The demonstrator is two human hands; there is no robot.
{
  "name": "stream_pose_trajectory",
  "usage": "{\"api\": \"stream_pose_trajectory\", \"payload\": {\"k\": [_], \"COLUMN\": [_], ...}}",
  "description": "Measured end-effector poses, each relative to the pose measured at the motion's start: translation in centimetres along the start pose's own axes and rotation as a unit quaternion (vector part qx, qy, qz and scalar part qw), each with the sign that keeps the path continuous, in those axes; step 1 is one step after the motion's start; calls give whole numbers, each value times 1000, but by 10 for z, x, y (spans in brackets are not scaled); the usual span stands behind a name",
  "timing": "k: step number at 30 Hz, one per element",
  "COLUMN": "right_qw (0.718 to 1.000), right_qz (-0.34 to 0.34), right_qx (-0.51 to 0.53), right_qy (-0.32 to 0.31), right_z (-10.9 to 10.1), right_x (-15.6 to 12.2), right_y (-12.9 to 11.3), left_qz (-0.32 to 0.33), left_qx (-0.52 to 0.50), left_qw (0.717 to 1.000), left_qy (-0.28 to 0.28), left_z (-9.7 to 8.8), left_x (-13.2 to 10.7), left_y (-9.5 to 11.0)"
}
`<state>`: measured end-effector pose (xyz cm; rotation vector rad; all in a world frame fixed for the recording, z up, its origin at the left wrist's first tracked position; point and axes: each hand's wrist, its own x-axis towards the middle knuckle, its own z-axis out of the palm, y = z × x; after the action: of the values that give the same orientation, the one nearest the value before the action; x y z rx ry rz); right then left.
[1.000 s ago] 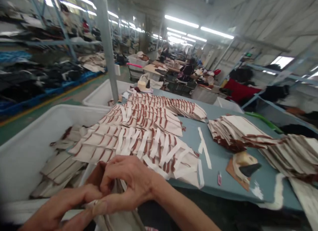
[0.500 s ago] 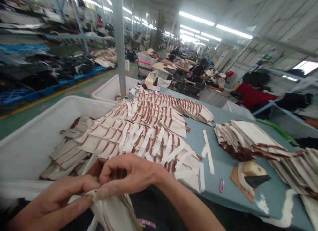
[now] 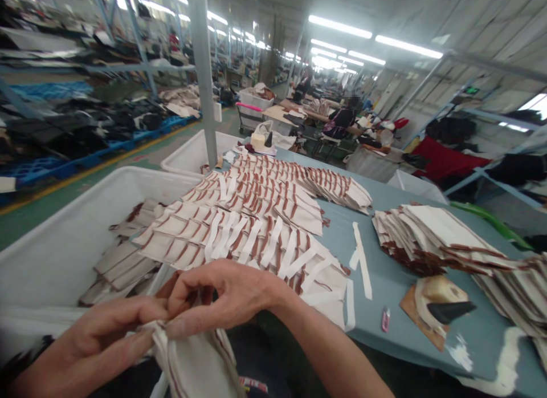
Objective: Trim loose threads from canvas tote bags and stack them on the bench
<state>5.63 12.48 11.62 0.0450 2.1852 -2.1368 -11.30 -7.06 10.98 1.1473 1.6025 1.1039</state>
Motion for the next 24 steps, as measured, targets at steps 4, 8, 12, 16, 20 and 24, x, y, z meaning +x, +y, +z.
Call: {"api": "stream_pose_trajectory", "payload": {"k": [4, 8, 12, 16, 20, 24], "right_qw": [1000, 998, 990, 983, 984, 989], "right_qz": [-5, -33, -51, -39, -26, 1], "right_qx": [-5, -61, -131, -175, -170, -144], "right_qy": [-5, 8, 27, 47, 48, 40], "right_z": [0, 3, 10, 16, 16, 14], "right_x": [0, 2, 4, 4, 4, 6], "right_y": [-7, -11, -15, -18, -18, -15], "left_qz": [-14, -19, -24, -21, -35, -61], "left_qx": [-25, -36, -35, -26, 20, 17], "left_qw": [999, 999, 998, 998, 997, 998], "left_qy": [17, 22, 40, 55, 71, 22], "left_z": [2, 6, 10, 14, 16, 11], "left_x": [-3, -10, -17, -18, -15, -16], "left_y": [6, 9, 13, 18, 23, 24]}}
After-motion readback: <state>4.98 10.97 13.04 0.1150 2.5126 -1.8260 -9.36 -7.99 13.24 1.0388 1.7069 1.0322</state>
